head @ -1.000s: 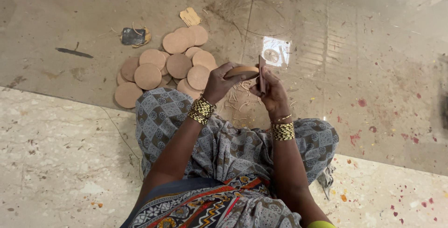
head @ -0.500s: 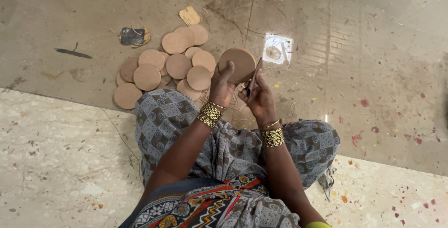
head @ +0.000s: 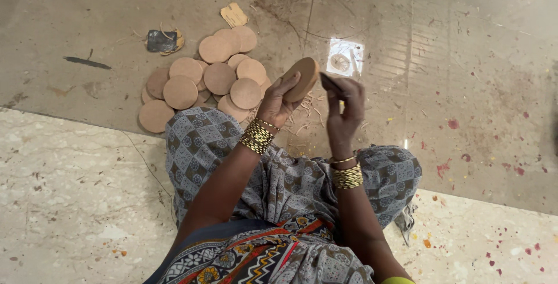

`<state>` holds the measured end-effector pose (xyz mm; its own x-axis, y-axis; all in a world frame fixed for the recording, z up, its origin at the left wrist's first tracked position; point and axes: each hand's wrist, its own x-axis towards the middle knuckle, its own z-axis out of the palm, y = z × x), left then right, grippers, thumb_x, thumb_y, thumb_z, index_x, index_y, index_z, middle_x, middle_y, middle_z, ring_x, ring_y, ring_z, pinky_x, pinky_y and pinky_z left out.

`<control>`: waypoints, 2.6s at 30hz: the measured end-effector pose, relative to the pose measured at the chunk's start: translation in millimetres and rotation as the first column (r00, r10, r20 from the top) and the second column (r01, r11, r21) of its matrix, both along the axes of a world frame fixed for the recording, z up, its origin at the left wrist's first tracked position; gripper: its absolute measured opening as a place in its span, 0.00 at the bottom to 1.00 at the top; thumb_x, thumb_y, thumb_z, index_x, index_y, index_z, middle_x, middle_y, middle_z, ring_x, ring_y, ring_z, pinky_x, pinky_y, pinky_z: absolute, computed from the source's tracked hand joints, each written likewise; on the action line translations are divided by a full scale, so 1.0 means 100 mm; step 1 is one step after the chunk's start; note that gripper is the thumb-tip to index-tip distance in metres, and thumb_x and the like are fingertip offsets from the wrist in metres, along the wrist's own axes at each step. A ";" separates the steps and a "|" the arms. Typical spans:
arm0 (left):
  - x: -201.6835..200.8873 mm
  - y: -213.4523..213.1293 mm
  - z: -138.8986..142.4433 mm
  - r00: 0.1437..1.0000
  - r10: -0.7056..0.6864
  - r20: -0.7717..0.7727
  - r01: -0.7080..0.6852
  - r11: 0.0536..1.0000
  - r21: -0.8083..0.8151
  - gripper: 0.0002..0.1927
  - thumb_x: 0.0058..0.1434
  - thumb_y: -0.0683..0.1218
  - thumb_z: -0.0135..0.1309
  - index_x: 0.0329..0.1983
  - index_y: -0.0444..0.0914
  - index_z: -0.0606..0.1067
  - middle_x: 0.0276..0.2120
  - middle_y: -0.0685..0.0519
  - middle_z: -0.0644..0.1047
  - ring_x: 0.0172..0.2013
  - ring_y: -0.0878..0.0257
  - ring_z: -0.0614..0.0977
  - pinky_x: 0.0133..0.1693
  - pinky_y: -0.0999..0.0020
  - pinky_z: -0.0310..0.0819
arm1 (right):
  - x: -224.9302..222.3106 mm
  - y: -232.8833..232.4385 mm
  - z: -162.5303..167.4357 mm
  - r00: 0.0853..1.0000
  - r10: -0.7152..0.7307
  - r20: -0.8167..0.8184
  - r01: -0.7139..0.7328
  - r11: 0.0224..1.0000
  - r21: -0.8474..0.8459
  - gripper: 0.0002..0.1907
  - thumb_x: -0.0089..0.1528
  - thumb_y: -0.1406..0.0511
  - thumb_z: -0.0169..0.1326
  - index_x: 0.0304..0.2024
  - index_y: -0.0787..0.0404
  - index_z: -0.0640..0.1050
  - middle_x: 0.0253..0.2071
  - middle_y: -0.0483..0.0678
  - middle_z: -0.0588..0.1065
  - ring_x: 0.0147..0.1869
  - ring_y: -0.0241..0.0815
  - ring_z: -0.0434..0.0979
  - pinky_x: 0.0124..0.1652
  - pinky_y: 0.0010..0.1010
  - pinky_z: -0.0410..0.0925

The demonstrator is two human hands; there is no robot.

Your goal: The person sits on the floor and sands the edges of small circular wooden pieces using a sanding block. They pick up each piece, rub the edges with the block, and place the finished piece into a separate pile.

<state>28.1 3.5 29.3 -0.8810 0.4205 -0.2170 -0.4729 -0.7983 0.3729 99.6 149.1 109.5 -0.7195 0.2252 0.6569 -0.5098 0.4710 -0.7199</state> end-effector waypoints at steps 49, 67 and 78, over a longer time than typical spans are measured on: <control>0.23 0.01 -0.04 0.864 0.045 -0.502 -0.387 0.698 -0.602 0.18 0.59 0.42 0.66 0.50 0.32 0.76 0.42 0.51 0.81 0.43 0.67 0.81 0.45 0.69 0.78 | -0.33 0.18 -0.51 0.752 0.543 0.373 0.073 0.495 -0.866 0.14 0.68 0.63 0.55 0.52 0.66 0.77 0.45 0.53 0.80 0.44 0.44 0.82 0.42 0.37 0.79; 0.03 -0.66 -0.40 0.811 0.450 -0.374 -0.367 -0.108 -0.924 0.26 0.58 0.47 0.64 0.54 0.27 0.73 0.48 0.31 0.76 0.48 0.39 0.79 0.51 0.48 0.74 | -0.81 -0.97 -1.01 0.405 0.753 0.519 0.142 0.508 -0.849 0.14 0.64 0.71 0.55 0.53 0.64 0.76 0.41 0.51 0.78 0.39 0.47 0.81 0.37 0.43 0.78; -0.35 -1.07 -0.50 0.938 -0.299 0.177 -0.135 -0.783 -0.607 0.10 0.65 0.45 0.54 0.36 0.33 0.80 0.36 0.37 0.79 0.30 0.50 0.80 0.39 0.46 0.75 | -0.74 -1.48 -1.03 0.532 0.558 0.637 0.185 0.658 -0.730 0.13 0.62 0.76 0.52 0.49 0.66 0.74 0.38 0.50 0.76 0.36 0.44 0.77 0.33 0.37 0.75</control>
<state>-6.9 -103.1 -21.1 -0.9524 -0.1842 -0.2429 -0.2162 0.9699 0.1123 25.4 1.3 6.8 -0.8842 0.0795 -0.4603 0.4102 -0.3390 -0.8466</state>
